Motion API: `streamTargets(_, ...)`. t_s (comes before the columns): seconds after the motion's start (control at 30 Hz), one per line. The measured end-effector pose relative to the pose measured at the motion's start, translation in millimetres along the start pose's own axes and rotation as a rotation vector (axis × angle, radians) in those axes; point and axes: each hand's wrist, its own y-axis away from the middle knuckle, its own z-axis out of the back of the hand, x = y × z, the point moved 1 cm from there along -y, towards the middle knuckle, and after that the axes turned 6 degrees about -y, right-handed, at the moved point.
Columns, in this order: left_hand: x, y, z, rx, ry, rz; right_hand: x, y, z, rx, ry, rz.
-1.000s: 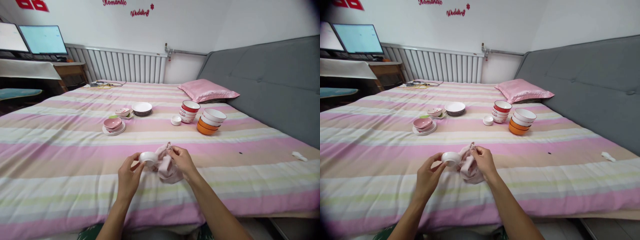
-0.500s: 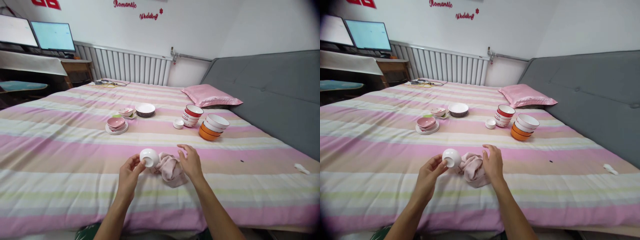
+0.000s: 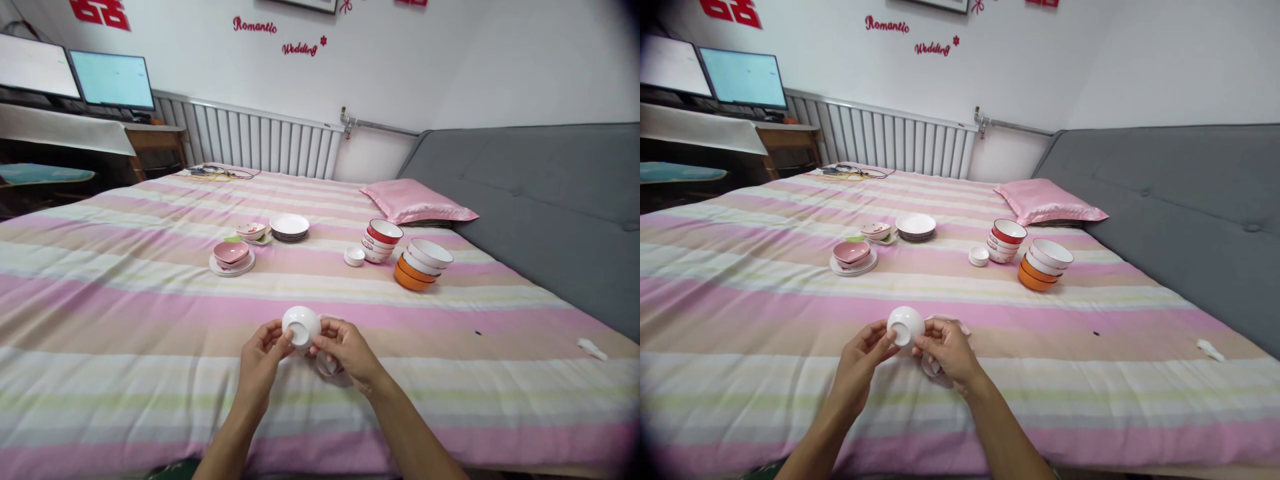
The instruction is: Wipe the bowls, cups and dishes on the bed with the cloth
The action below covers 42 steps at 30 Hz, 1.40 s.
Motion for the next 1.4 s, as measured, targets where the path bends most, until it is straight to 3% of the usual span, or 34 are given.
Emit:
streamTargets(0.4,6.0,-1.9,-0.2,0.102,-0.245,-0.23,-7.9,-4.7,2.5,-0.068,-0.014,0.021)
streamTargets(0.67,14.3,-4.1,3.5,0.026,-0.394,-0.381,-8.6,-4.4,-2.9,-0.033,-0.015,0.043)
streamTargets(0.87,14.7,-4.4,5.1,0.019,-0.403,-0.405,-7.3,-4.2,-3.7,-0.013,0.017,0.059)
streamTargets(1.03,14.9,-6.3,3.7,0.044,-0.379,-0.326,-5.5,-6.0,-0.9,-0.038,0.081,0.102)
streamTargets(1.13,15.6,-10.0,5.2,0.011,-0.42,-0.3,-1.0,-10.4,10.1,-0.096,0.235,0.218)
streamTargets(1.23,16.5,-14.7,8.4,-0.013,-0.48,-0.302,11.4,-19.0,29.0,-0.233,0.668,0.342)
streamTargets(1.3,17.6,-17.8,11.4,-0.019,-0.528,-0.308,22.9,-28.1,44.6,-0.338,0.955,0.366)
streamTargets(1.4,19.6,-22.2,16.1,-0.038,-0.555,-0.324,40.0,-47.1,70.1,-0.454,1.131,0.334)
